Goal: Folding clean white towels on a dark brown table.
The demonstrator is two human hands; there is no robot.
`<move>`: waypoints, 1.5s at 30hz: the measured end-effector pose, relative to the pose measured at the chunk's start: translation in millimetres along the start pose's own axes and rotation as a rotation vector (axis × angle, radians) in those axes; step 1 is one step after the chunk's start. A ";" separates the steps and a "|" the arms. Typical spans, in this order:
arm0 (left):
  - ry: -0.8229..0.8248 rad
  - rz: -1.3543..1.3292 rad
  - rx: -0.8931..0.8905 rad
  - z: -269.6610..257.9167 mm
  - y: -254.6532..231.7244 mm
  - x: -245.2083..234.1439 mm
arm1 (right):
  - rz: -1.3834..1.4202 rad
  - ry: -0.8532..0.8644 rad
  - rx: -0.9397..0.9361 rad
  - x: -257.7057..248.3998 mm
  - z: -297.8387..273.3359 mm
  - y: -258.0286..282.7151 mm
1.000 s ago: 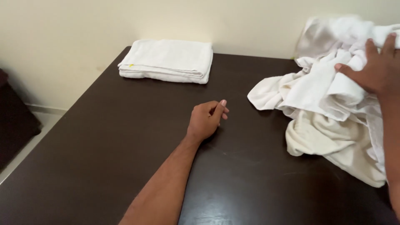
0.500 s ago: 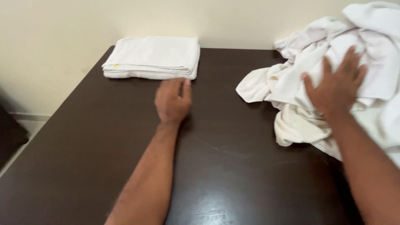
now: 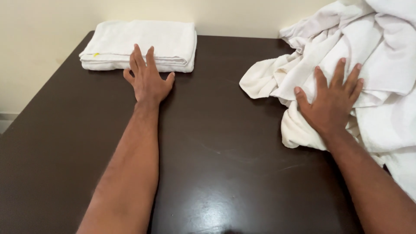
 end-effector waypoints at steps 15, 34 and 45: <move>0.110 -0.013 0.038 48.3 12.2 40.8 | -0.080 0.005 -0.016 6.9 -1.7 -5.4; 0.097 0.332 0.291 -111.0 -91.4 -42.8 | -0.031 -0.105 -0.162 -55.7 -30.7 119.1; 0.458 0.423 0.260 -199.3 -191.3 -58.0 | 0.733 0.157 -0.169 -40.3 -84.2 189.3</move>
Point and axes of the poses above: each hand's wrist, its own z-axis towards the middle knuckle, its own x-axis out of the palm, y = z × x, the point moved 7 cm from there along z, towards the middle knuckle, and after that the axes turned 6 degrees about -x, right-handed, at the moved point
